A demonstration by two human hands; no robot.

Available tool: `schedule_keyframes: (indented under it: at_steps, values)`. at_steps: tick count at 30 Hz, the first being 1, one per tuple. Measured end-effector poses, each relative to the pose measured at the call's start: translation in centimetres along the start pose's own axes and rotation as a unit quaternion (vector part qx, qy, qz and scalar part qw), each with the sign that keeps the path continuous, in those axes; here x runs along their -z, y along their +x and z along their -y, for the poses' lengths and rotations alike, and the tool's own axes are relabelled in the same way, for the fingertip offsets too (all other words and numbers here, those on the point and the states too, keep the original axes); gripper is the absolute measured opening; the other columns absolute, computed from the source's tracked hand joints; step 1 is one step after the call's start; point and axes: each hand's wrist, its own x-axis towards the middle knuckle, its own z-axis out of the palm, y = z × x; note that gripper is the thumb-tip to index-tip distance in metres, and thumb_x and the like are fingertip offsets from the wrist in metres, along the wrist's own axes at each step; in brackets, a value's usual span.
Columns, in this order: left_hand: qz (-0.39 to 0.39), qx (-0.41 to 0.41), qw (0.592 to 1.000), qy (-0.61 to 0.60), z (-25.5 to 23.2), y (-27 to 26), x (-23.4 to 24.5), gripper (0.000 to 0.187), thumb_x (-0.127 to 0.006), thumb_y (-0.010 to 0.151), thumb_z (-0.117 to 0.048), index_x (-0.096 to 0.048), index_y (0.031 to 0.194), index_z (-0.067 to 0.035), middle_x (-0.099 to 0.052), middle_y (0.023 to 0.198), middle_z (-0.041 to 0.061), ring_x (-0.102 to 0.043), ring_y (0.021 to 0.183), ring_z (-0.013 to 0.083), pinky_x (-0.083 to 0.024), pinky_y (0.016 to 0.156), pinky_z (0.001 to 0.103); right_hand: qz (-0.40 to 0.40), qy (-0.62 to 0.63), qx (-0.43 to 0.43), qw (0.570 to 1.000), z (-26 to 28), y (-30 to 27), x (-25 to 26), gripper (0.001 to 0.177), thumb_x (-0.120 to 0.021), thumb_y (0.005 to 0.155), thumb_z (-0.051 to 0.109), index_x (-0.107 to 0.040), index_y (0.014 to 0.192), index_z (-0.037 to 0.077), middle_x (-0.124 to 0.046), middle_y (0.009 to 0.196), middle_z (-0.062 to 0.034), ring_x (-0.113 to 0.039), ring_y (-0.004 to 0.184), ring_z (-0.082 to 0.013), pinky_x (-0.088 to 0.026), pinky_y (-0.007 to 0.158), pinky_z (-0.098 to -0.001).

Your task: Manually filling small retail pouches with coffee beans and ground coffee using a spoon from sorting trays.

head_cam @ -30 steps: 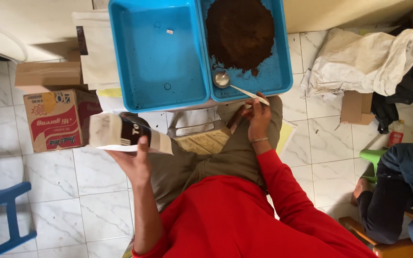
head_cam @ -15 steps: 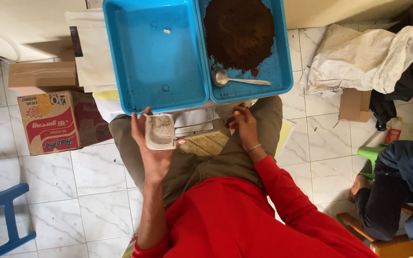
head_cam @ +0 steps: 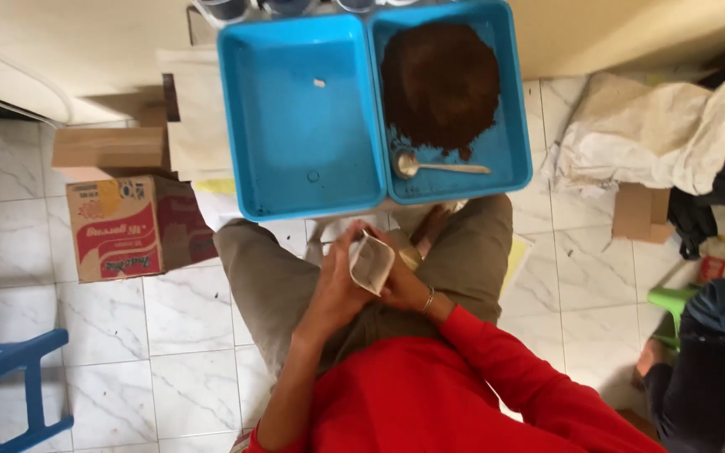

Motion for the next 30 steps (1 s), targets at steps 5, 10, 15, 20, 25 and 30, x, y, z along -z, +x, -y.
schedule_keyframes:
  at_steps: [5, 10, 15, 20, 25, 30]
  values:
    - [0.129, 0.078, 0.985, -0.081, -0.9, 0.9, 1.4, 0.136, -0.1, 0.061, -0.022, -0.01, 0.161, 0.003, -0.036, 0.154, 0.035, -0.042, 0.137, 0.0564, -0.035, 0.112, 0.066, -0.045, -0.062, -0.1, 0.992, -4.1, -0.8, 0.2, 0.113, -0.094, 0.067, 0.032, -0.035, 0.159, 0.005, -0.055, 0.144, -0.0194, -0.052, 0.135, -0.0368, -0.04, 0.114, -0.0462]
    - [0.203, 0.146, 0.954, 0.167, 11.3, -1.9, -0.1, 0.081, -0.075, 0.082, -0.021, -0.038, 0.151, 0.001, -0.051, 0.137, 0.031, -0.052, 0.129, 0.0516, -0.042, 0.106, 0.06, -0.027, -0.036, 0.011, 0.999, -8.3, -1.1, 1.4, 0.111, -0.094, 0.066, 0.019, -0.033, 0.157, -0.002, -0.052, 0.146, -0.0234, -0.047, 0.139, -0.0425, -0.033, 0.119, -0.0519]
    - [0.331, 0.329, 0.836, 0.288, 26.3, -2.2, -7.9, 0.073, -0.032, 0.103, -0.066, -0.055, 0.145, -0.01, -0.066, 0.132, 0.022, -0.062, 0.125, 0.0432, -0.045, 0.102, 0.058, -0.043, -0.014, -0.005, 0.999, -8.8, -0.6, 2.4, 0.109, -0.095, 0.066, 0.019, -0.036, 0.156, 0.002, -0.052, 0.146, -0.018, -0.048, 0.14, -0.0388, -0.034, 0.119, -0.05]
    - [0.333, 0.344, 0.802, 0.357, 28.8, -3.4, -14.3, 0.064, -0.035, 0.094, -0.061, -0.074, 0.106, -0.012, -0.074, 0.099, 0.02, -0.075, 0.097, 0.0438, -0.055, 0.077, 0.057, -0.032, 0.009, -0.036, 0.999, -8.3, 0.0, 3.0, 0.108, -0.095, 0.062, 0.01, -0.04, 0.154, 0.006, -0.05, 0.142, -0.0254, -0.051, 0.133, -0.0483, -0.042, 0.112, -0.0561]
    - [0.299, 0.273, 0.833, 0.377, 29.3, -5.8, -12.9, 0.032, -0.052, 0.094, -0.029, -0.065, 0.07, -0.013, -0.066, 0.061, 0.006, -0.075, 0.065, 0.0295, -0.056, 0.057, 0.043, -0.043, 0.036, -0.079, 0.995, -8.7, 0.7, 2.5, 0.103, -0.098, 0.062, 0.019, -0.047, 0.151, 0.01, -0.052, 0.14, -0.0193, -0.055, 0.131, -0.0441, -0.046, 0.109, -0.0525]
    - [0.343, 0.282, 0.813, 0.376, 28.2, -6.3, -13.2, 0.031, -0.051, 0.094, -0.032, -0.067, 0.072, -0.015, -0.067, 0.064, 0.005, -0.075, 0.068, 0.0292, -0.056, 0.059, 0.044, -0.052, 0.033, -0.102, 0.993, -8.1, 2.0, 2.9, 0.091, -0.095, 0.066, 0.018, -0.053, 0.147, 0.012, -0.055, 0.135, -0.017, -0.059, 0.126, -0.0412, -0.048, 0.106, -0.0509]
